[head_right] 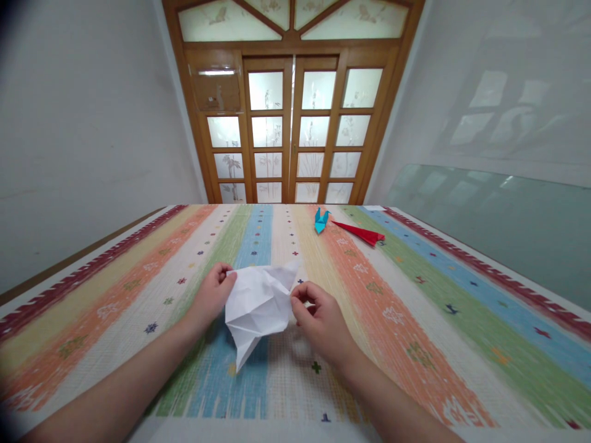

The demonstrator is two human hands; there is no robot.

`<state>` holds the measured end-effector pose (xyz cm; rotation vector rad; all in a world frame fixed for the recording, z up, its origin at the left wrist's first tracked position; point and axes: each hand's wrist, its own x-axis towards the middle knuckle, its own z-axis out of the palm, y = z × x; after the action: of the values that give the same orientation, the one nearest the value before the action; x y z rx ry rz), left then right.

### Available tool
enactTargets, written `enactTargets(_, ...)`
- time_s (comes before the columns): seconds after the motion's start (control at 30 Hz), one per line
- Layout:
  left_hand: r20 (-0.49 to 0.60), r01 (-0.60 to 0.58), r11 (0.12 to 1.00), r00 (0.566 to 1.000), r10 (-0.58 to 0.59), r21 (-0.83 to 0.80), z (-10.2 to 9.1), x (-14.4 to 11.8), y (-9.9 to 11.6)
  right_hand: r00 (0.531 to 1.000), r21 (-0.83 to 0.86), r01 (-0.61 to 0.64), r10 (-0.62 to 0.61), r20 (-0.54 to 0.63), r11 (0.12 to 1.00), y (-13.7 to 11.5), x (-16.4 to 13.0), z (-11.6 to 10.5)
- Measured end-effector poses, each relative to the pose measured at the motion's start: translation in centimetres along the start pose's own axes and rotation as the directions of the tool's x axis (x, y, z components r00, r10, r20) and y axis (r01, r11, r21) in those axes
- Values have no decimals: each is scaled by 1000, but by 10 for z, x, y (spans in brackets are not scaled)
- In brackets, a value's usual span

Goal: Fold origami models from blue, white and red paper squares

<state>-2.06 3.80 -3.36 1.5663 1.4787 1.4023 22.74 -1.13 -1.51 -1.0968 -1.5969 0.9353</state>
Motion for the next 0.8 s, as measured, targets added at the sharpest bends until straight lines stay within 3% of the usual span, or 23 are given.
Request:
enactTargets(0.07,54,-169,955,986,161,244,-3,-3,5,998,-87,61,-59,25,994,0,-1,0)
enactTargets(0.13,137,-323,851,946,293,414,-6,-6,11,992,-151,118,-109,70,981,0,-1,1)
enactTargets(0.23,293,-421,774,903,313,472,-9,-11,20,984,-157,147,-127,129,977,0,-2,2)
enactTargets(0.33,410,-359,848,892,189,391,-8,-14,22,982,-126,140,-122,144,982,2,-2,3)
enactTargets(0.47,462,-178,964,884,69,198,-1,-11,16,986,-88,125,-114,125,988,3,-2,2)
enactTargets(0.8,372,79,996,924,-87,35,-1,3,1,998,34,65,-65,18,997,4,-1,0)
